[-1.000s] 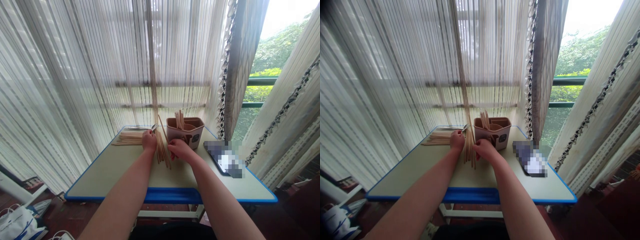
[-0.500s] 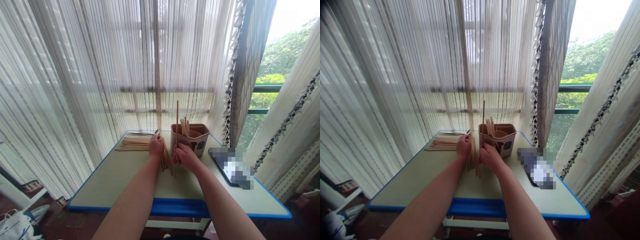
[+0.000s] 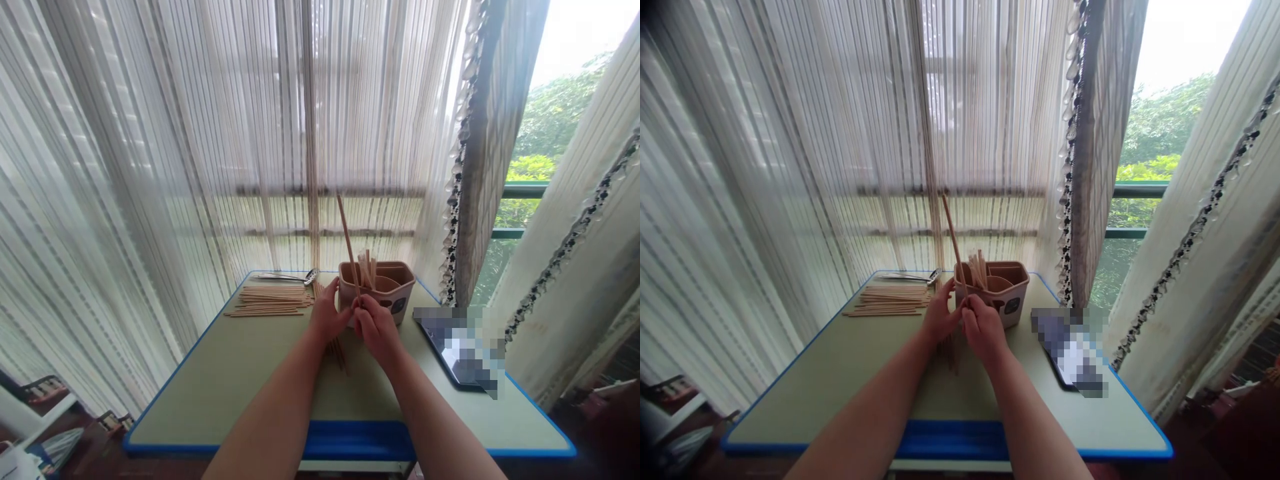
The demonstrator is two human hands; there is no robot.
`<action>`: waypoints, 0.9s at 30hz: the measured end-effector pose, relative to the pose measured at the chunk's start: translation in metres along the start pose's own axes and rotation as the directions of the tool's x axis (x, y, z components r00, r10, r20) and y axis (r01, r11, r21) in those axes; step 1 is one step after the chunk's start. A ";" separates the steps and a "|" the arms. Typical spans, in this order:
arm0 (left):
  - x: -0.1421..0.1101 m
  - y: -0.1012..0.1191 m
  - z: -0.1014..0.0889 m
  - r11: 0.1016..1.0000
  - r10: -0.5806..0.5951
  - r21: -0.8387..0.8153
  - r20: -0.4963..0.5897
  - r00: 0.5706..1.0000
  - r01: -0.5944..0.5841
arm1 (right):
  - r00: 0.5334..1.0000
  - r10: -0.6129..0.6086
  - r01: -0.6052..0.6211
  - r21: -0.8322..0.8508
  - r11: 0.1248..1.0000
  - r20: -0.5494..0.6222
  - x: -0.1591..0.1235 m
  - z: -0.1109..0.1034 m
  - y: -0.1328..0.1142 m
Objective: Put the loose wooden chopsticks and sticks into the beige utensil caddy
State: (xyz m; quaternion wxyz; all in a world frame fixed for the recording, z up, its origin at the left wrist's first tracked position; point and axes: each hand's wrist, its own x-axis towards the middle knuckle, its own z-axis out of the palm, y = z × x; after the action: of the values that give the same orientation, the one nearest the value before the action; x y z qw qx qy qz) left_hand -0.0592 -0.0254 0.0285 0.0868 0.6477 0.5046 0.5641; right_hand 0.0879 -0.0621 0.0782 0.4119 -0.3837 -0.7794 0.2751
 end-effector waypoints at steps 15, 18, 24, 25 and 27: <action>0.014 -0.015 0.001 0.777 -0.223 -0.549 0.217 0.950 0.308 | 0.874 -0.110 0.090 -0.064 0.994 -0.473 0.052 -0.079 -0.012; 0.017 -0.020 -0.004 0.732 -0.241 -0.587 0.252 0.937 0.346 | 0.859 -0.045 0.078 0.043 0.996 -0.510 0.060 -0.071 0.006; 0.018 -0.018 -0.016 0.671 -0.257 -0.633 0.292 0.921 0.388 | 0.867 0.037 0.182 0.384 0.905 -0.497 0.048 -0.056 0.013; 0.017 -0.017 -0.018 0.663 -0.263 -0.637 0.295 0.919 0.394 | 0.890 0.039 0.191 0.449 0.873 -0.455 0.045 -0.059 0.009; 0.017 -0.015 -0.020 0.646 -0.277 -0.645 0.302 0.912 0.409 | 0.945 0.033 0.171 0.576 0.800 -0.327 0.039 -0.068 -0.001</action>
State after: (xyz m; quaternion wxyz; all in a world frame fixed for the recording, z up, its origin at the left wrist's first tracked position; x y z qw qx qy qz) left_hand -0.0866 -0.0147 0.0365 0.4733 0.5061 0.3589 0.6254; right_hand 0.1315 -0.0224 0.1303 0.6423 -0.2448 -0.5893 0.4246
